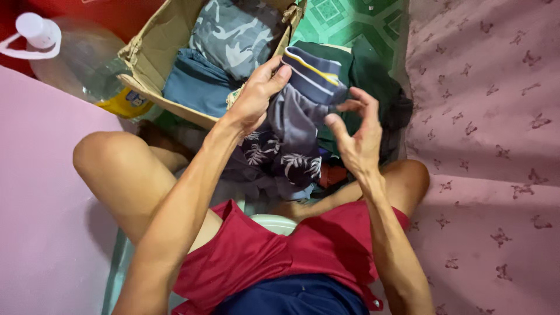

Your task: The person sits on the floor and folds various pieces of clothing, including shirts, shorts, and pants, by hand. They pick up each item from a cardboard box, fold it neatly, and place it back into the box.

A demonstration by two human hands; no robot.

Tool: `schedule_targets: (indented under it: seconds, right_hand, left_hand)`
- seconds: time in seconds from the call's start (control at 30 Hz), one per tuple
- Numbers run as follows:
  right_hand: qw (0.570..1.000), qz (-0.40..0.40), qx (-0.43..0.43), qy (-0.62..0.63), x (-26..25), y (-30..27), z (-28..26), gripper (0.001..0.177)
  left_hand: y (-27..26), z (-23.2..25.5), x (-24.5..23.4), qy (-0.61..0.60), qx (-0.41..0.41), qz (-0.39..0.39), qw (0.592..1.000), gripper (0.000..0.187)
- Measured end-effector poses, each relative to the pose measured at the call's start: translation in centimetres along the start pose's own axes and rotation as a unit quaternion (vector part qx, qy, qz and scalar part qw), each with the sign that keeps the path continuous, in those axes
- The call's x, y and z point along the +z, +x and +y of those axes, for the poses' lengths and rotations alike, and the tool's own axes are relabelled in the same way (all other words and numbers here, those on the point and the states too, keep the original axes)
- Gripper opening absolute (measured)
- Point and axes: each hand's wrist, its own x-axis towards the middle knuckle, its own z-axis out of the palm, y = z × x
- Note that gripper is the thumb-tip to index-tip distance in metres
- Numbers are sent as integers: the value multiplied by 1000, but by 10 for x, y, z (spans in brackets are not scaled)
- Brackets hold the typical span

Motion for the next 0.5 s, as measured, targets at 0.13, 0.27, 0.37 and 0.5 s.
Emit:
schedule_targets:
  seconds: [0.13,0.27,0.37,0.5]
  right_hand:
    - [986,-50,-117,-106,-17,7,4,44]
    - [972,-124,-158,-125,-44,26,-2,32]
    - [983,-134,-115,-53,-65,27,-7,27]
    - [995,-92,-23,5,-63,29,-7,17]
  left_hand:
    - [-6,2,1,-23,-34,-31,999,46]
    - [-4,-3,0,285,47,-13,957,41]
    - [-6,7,2,453,2,-4,892,37]
    - [-7,18,15,457,46,-20,888,34]
